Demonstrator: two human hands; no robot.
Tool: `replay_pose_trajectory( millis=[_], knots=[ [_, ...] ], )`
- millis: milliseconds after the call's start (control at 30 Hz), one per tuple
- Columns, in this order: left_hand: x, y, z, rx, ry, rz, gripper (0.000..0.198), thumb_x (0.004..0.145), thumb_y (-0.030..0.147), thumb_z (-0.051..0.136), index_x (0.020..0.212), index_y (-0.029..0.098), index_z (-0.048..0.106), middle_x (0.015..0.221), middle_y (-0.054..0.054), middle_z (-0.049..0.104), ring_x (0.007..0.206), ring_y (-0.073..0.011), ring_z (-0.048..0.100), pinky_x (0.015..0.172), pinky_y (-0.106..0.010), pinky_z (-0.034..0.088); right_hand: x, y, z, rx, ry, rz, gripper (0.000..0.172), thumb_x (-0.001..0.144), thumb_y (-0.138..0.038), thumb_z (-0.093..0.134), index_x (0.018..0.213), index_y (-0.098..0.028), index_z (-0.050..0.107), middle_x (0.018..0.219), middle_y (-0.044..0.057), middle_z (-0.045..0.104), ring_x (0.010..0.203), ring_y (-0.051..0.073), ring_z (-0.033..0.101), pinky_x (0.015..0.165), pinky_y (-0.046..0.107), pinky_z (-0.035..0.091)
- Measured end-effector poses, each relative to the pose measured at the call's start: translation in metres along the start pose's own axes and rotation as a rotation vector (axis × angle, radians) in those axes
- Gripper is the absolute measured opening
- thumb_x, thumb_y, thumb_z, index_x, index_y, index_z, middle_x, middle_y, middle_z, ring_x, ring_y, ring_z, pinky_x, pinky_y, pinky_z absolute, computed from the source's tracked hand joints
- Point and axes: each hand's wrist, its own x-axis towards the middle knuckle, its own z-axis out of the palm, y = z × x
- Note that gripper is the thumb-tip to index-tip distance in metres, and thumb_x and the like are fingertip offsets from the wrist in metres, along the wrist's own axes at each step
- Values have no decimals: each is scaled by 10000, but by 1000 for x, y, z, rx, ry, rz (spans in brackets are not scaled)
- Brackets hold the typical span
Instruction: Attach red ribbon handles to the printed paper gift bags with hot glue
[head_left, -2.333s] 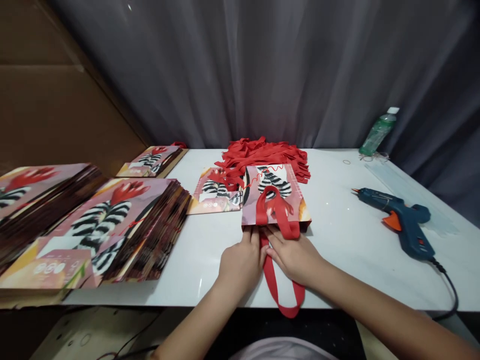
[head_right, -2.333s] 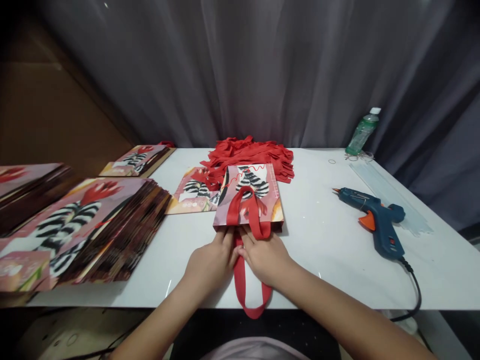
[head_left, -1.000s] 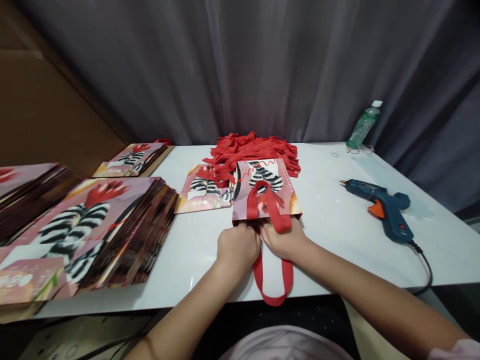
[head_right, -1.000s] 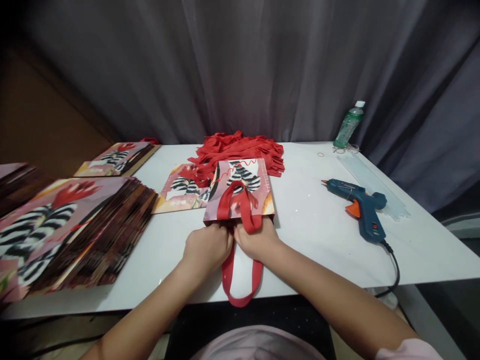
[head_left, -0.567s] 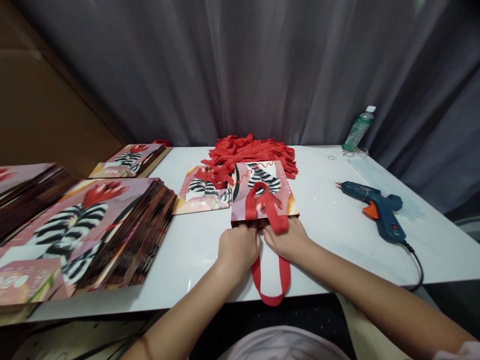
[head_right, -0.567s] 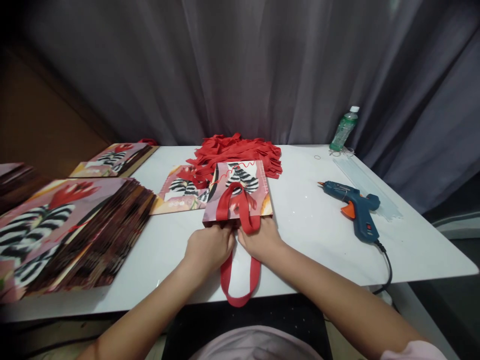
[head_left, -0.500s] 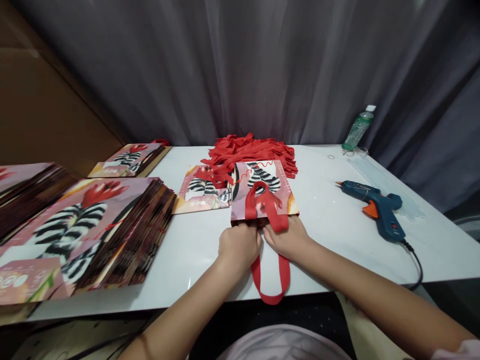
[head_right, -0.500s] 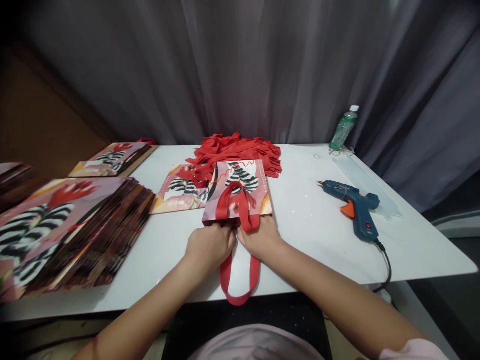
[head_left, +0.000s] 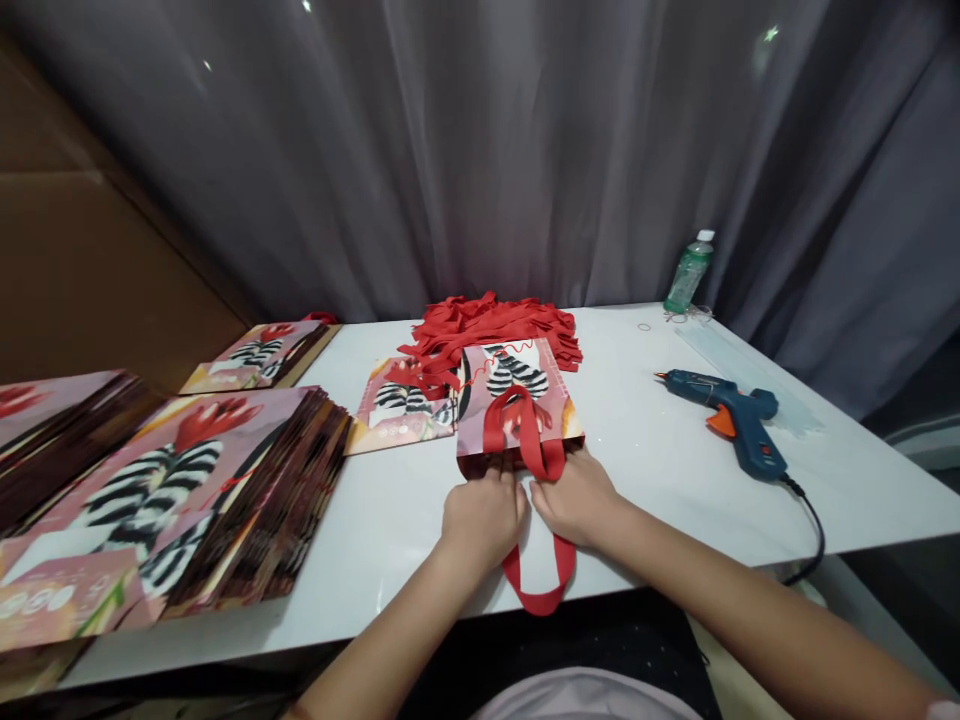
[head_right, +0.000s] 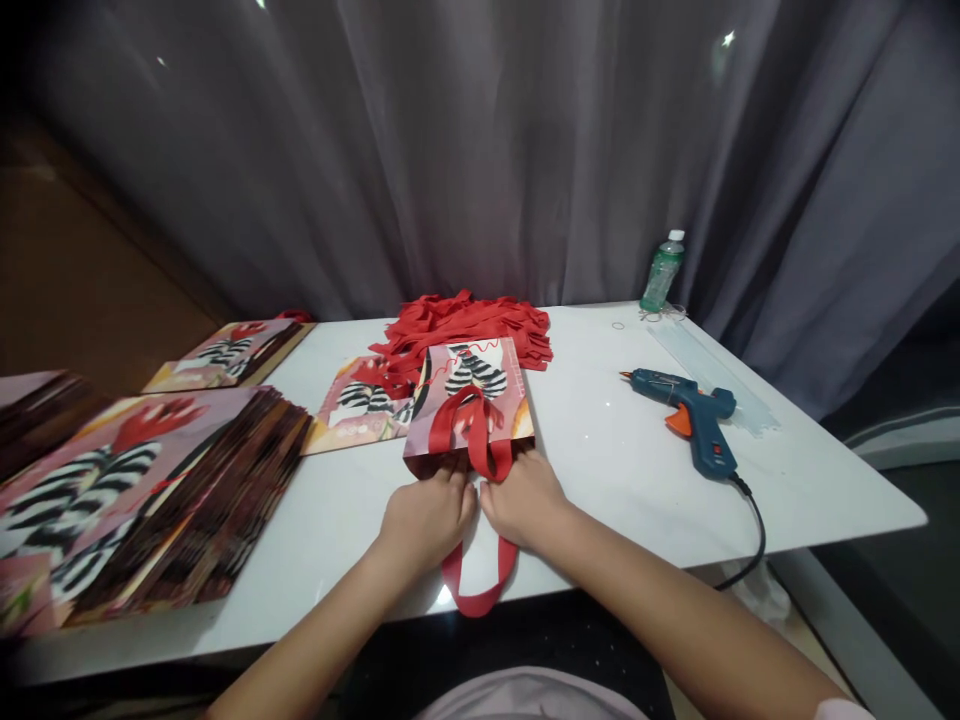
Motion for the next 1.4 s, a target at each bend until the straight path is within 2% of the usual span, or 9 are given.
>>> replay_pose_trajectory(
  millis=[133, 300, 433, 633, 767, 933, 1100, 1267, 1400],
  knots=[
    [3, 2, -1, 17, -3, 3, 483, 956, 285, 256, 1167, 66, 631, 1111, -207, 656, 840, -311, 687, 653, -413, 525, -2, -2, 2, 1, 19, 5, 372, 947, -280, 412, 995, -131, 750, 1108, 158, 700, 1137, 319, 555, 1028, 436, 307],
    [5, 7, -5, 9, 7, 2, 472, 942, 257, 263, 1008, 67, 690, 984, -205, 676, 851, -326, 673, 678, -427, 511, -3, 6, -4, 20, 16, 18, 337, 920, -241, 432, 978, -131, 744, 1017, 151, 723, 1058, 302, 598, 981, 428, 340],
    [5, 5, -3, -12, 42, 25, 438, 940, 274, 281, 1079, 109, 663, 1108, -195, 645, 936, -323, 653, 689, -410, 511, 1, 3, -8, 62, 21, 19, 293, 894, -269, 463, 977, -180, 730, 1004, 105, 734, 972, 269, 636, 897, 384, 399],
    [8, 3, -2, -44, 11, 4, 389, 904, 232, 340, 1124, 122, 641, 1090, -182, 652, 828, -290, 690, 646, -385, 518, 6, -9, 3, 128, 25, 8, 300, 892, -212, 446, 916, -147, 737, 1032, 142, 727, 1038, 305, 616, 961, 414, 362],
    [10, 6, -6, -57, 21, 26, 358, 892, 227, 372, 1050, 122, 675, 1067, -180, 662, 901, -294, 674, 708, -383, 518, 4, -5, 2, 214, 19, 52, 324, 914, -202, 406, 942, -143, 723, 1010, 141, 733, 932, 281, 660, 845, 376, 428],
    [11, 2, -8, -73, 82, 30, 437, 960, 307, 275, 1070, 161, 672, 1145, -153, 637, 912, -274, 668, 727, -383, 519, -1, 10, -28, 349, 40, -10, 349, 975, -246, 370, 925, -180, 710, 899, 50, 745, 796, 178, 669, 705, 256, 450],
    [7, -4, -2, -60, 97, 37, 455, 967, 324, 266, 1243, 158, 587, 1174, -162, 631, 867, -299, 681, 684, -409, 519, 23, 33, -60, 387, 214, -83, 373, 986, -171, 329, 1172, -148, 651, 1217, 97, 662, 1111, 167, 582, 922, 270, 415],
    [6, 2, -2, -70, 109, 51, 448, 954, 314, 287, 1279, 179, 563, 1260, -143, 599, 888, -285, 679, 708, -409, 522, 60, 51, -58, 340, 136, -216, 198, 865, -144, 565, 915, -197, 750, 957, 29, 741, 909, 166, 638, 831, 253, 454],
    [10, 4, -2, -91, 112, 76, 402, 930, 256, 310, 1167, 153, 617, 1209, -137, 628, 915, -262, 673, 750, -380, 516, 51, 44, -55, 283, 294, -97, 274, 936, -183, 474, 1045, -151, 723, 1165, 106, 685, 1104, 243, 555, 974, 368, 392]
  ],
)
